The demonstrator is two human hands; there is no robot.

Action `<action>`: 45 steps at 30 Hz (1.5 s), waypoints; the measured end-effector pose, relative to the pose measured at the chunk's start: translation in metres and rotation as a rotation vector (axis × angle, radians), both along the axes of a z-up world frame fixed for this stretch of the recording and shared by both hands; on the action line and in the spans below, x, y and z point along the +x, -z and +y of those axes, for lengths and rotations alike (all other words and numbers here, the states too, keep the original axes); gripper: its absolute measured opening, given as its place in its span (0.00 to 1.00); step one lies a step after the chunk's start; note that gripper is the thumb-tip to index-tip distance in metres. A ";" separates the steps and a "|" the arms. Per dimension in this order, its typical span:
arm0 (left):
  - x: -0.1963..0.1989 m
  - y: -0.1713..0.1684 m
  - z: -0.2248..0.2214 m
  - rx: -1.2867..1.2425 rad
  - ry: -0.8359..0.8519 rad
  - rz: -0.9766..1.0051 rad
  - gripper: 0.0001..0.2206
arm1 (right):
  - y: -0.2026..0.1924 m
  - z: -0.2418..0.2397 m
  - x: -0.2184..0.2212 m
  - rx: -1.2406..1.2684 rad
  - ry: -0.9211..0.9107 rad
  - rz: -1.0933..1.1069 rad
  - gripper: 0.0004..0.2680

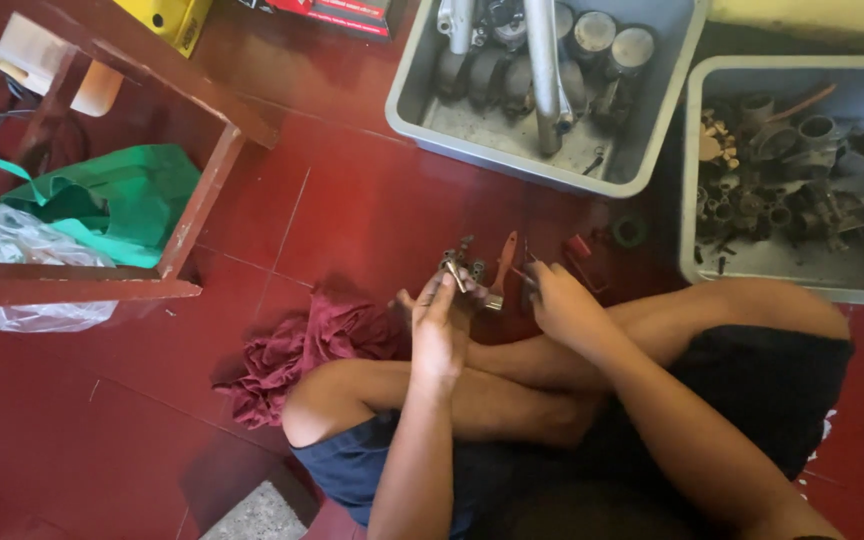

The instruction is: Cleaning a motorcycle carburetor component with a brush and a small tool.

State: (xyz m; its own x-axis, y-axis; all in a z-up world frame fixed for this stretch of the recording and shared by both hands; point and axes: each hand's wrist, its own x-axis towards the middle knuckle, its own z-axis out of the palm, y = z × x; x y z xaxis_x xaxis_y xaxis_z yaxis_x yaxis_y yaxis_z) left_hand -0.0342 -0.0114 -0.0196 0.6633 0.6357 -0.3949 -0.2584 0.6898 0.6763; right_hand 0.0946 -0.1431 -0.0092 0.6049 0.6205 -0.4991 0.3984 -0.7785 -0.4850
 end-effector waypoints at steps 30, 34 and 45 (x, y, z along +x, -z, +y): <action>0.016 0.015 0.021 0.932 0.251 0.913 0.14 | -0.033 -0.042 0.003 0.711 0.469 0.304 0.08; 0.028 0.029 0.013 0.863 0.418 1.083 0.42 | -0.034 -0.051 0.006 0.885 0.593 0.371 0.07; 0.029 0.063 0.003 0.995 0.311 1.020 0.35 | -0.028 -0.056 0.000 0.936 0.586 0.380 0.09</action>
State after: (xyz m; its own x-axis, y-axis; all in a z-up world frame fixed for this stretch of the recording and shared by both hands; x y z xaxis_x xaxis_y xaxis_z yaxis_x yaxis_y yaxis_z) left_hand -0.0052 -0.0081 -0.0829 0.5288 0.8078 -0.2604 0.6855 -0.2257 0.6922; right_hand 0.0949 -0.1992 0.0188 0.8305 0.5178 -0.2052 -0.1977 -0.0704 -0.9777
